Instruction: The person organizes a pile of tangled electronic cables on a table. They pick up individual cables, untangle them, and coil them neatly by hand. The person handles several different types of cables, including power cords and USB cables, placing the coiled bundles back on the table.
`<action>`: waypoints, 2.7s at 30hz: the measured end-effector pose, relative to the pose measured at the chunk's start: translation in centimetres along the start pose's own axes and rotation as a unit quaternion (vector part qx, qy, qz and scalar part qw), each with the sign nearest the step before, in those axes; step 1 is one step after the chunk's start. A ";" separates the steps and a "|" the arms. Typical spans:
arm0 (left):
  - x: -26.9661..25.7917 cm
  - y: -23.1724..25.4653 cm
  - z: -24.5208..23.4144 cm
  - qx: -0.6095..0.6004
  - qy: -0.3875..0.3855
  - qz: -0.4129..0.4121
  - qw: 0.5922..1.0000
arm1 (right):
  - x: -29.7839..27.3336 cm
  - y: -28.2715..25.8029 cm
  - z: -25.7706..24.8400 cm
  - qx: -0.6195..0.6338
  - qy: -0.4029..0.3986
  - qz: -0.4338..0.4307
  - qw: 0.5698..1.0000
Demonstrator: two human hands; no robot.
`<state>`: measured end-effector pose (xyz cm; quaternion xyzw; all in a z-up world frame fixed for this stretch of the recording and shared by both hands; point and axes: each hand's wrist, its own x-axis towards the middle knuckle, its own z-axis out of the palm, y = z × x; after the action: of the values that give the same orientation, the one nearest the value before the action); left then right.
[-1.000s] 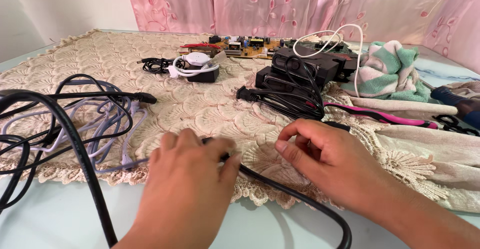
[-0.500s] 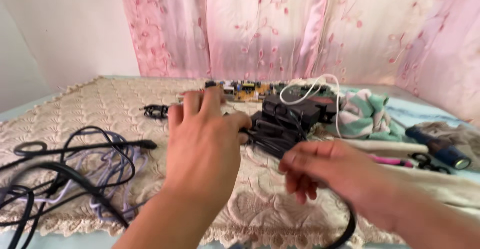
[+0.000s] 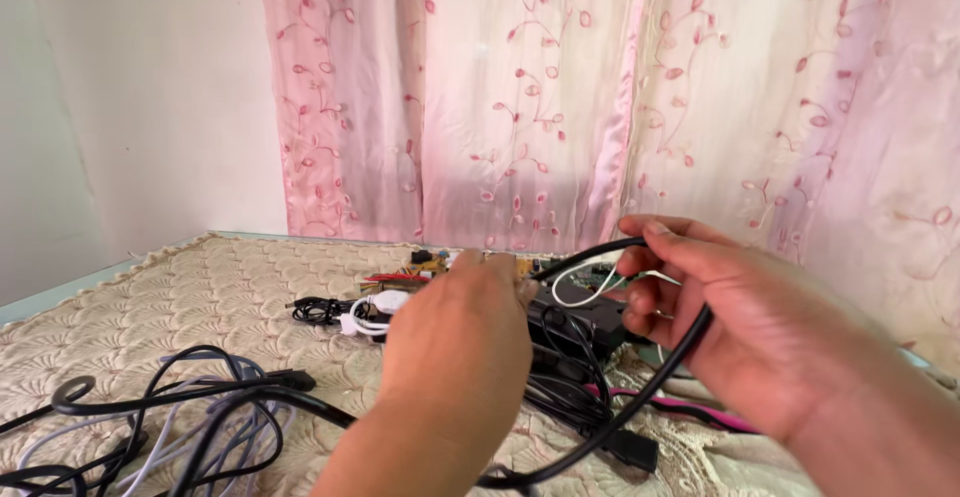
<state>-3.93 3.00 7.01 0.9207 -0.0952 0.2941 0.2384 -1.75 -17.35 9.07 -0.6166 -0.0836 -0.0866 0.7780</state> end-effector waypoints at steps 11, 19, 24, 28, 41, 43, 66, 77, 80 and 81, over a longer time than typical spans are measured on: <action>-0.8 0.2 3.5 -0.266 -0.031 -0.214 0.940 | -2.7 2.4 0.8 0.094 -0.045 -0.032 0.994; -2.7 1.3 6.7 -0.461 -0.201 -0.296 0.812 | -3.1 3.7 0.6 0.000 0.112 -0.034 0.993; -3.7 1.9 7.4 -0.480 -0.266 -0.314 0.775 | -3.9 3.9 0.7 0.056 0.120 0.021 0.991; -3.5 2.5 8.0 -0.449 -0.291 -0.207 0.819 | -4.5 3.1 2.1 0.088 0.179 0.069 0.977; -4.8 5.0 7.3 -0.147 -0.322 -0.108 0.929 | -3.5 5.8 -1.6 0.162 0.187 0.058 0.967; -5.1 4.4 7.9 -0.193 -0.293 -0.065 0.934 | -2.5 6.9 -3.3 0.220 0.163 0.078 0.959; -4.8 1.8 7.6 -0.427 -0.328 -0.140 0.831 | -5.2 8.1 0.2 0.175 -0.020 0.143 0.974; -5.8 -0.9 4.8 0.041 -0.205 0.153 0.966 | -1.6 10.7 -6.5 0.234 0.037 0.101 0.966; -4.8 -1.7 4.3 0.034 -0.187 0.125 0.974 | -0.9 10.8 -8.1 0.276 0.032 0.076 0.958; -4.6 -2.0 4.1 0.017 -0.193 0.106 0.975 | -1.0 10.6 -8.2 0.276 0.032 0.066 0.958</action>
<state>-4.96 2.84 0.62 0.9485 -0.2318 0.1365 0.1676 0.04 -22.88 -3.06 -0.3793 -0.0382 -0.0283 0.9241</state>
